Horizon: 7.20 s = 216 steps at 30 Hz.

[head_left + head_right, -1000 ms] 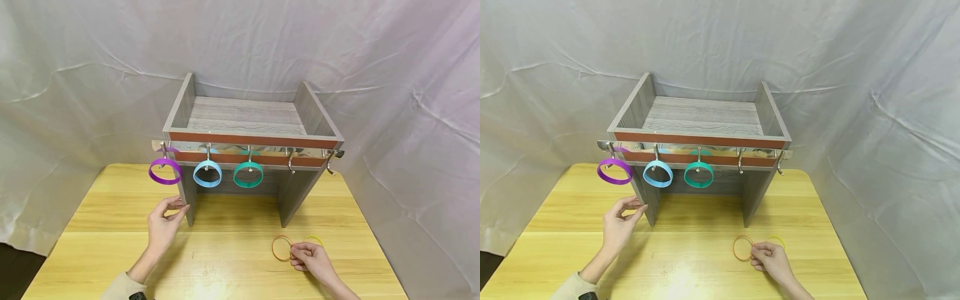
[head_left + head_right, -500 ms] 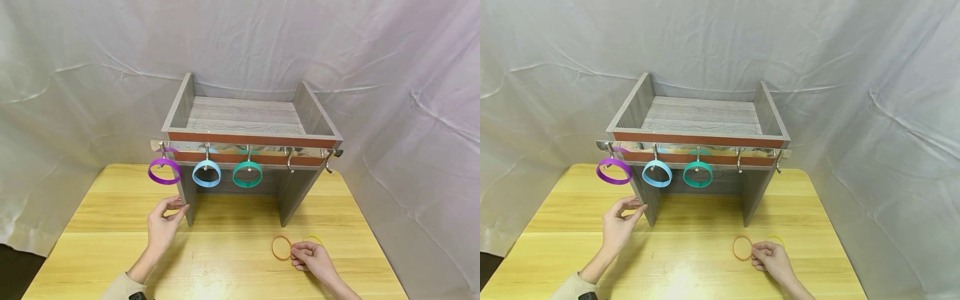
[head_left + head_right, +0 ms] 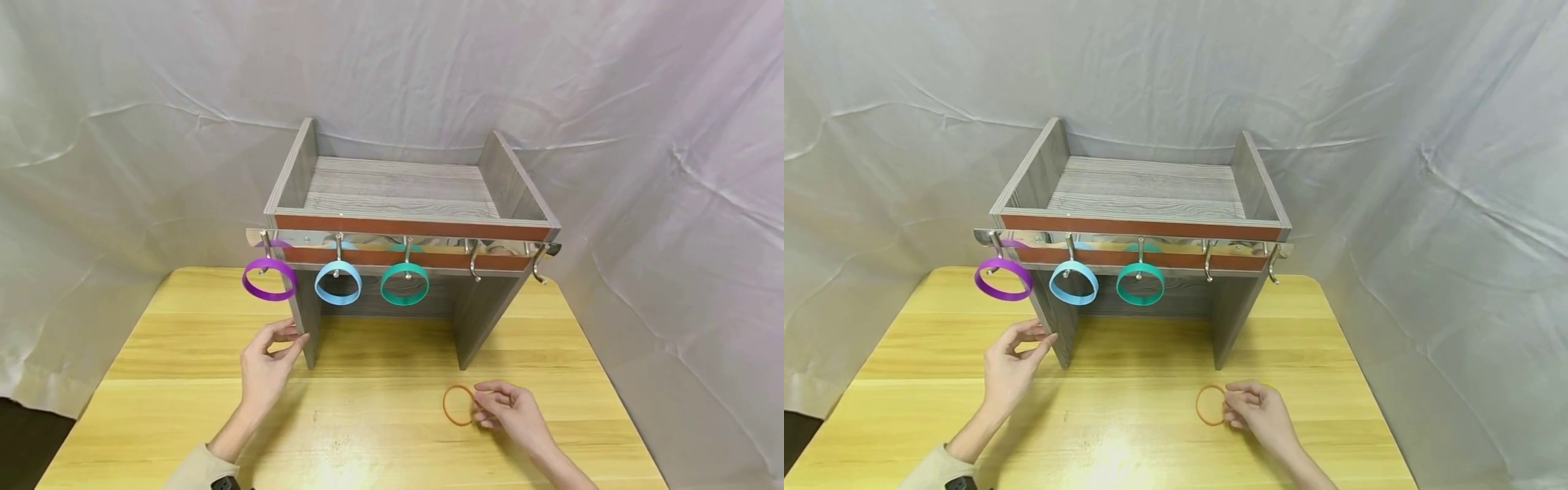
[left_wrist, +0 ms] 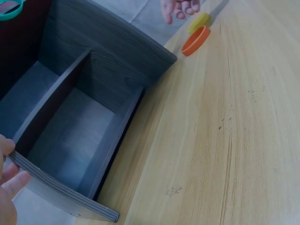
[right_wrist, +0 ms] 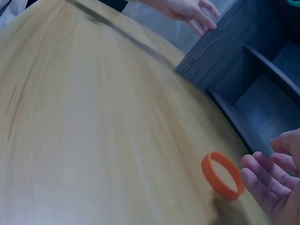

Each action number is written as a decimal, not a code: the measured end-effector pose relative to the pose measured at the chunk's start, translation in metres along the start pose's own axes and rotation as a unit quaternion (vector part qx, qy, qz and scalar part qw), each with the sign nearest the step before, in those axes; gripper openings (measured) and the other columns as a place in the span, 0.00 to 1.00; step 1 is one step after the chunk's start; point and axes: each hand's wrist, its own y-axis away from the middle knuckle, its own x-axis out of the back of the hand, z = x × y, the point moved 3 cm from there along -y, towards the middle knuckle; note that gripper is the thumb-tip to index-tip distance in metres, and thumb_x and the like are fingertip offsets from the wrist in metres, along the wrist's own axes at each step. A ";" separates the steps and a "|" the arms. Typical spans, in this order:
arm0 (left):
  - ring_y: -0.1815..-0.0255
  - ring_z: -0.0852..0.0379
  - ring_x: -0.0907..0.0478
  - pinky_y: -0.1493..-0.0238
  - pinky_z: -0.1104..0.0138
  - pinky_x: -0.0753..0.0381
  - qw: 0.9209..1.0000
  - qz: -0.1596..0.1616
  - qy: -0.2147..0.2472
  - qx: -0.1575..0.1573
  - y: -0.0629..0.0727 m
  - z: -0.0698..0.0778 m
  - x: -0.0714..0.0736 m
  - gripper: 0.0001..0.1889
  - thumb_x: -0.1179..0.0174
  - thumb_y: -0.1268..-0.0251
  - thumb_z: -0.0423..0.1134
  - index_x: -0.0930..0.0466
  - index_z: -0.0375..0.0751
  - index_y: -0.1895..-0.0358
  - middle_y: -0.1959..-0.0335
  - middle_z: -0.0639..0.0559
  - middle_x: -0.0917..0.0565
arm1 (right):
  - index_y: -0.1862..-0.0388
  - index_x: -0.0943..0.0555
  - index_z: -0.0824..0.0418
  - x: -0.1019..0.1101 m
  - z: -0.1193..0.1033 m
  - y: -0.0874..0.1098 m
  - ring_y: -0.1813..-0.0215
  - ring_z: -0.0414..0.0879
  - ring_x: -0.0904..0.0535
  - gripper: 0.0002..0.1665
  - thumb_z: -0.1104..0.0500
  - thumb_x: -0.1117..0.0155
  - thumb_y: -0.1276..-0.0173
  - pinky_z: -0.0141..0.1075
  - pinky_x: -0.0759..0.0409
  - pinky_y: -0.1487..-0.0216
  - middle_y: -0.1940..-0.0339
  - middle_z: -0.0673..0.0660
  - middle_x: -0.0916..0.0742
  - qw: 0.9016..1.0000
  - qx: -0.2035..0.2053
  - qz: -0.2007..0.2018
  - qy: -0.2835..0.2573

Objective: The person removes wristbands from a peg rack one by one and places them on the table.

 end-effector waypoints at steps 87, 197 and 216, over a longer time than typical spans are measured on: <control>0.63 0.77 0.16 0.64 0.80 0.09 1.000 0.008 -0.002 0.001 0.001 0.000 0.000 0.18 0.27 0.45 0.16 0.12 0.33 0.52 0.65 0.34 0.12 | 0.49 0.14 0.67 -0.092 -0.199 -0.013 0.62 0.41 0.08 0.11 0.74 0.35 0.27 0.35 0.04 0.57 0.59 0.48 0.06 0.898 0.404 -0.051 -0.167; 0.62 0.76 0.17 0.64 0.79 0.09 1.000 0.005 0.002 0.004 0.002 -0.001 0.000 0.18 0.28 0.45 0.16 0.12 0.33 0.52 0.64 0.34 0.11 | 0.51 0.16 0.60 -0.069 -0.083 0.003 0.63 0.38 0.08 0.08 0.68 0.35 0.25 0.39 0.03 0.57 0.63 0.44 0.07 0.971 0.214 -0.065 -0.088; 0.62 0.76 0.17 0.64 0.80 0.09 1.000 0.006 -0.003 0.007 0.002 -0.001 0.001 0.17 0.27 0.45 0.17 0.12 0.33 0.53 0.64 0.35 0.10 | 0.44 0.26 0.86 -0.080 -0.030 -0.009 0.65 0.38 0.09 0.25 0.64 0.32 0.26 0.34 0.04 0.59 0.63 0.51 0.08 0.989 0.112 -0.076 -0.052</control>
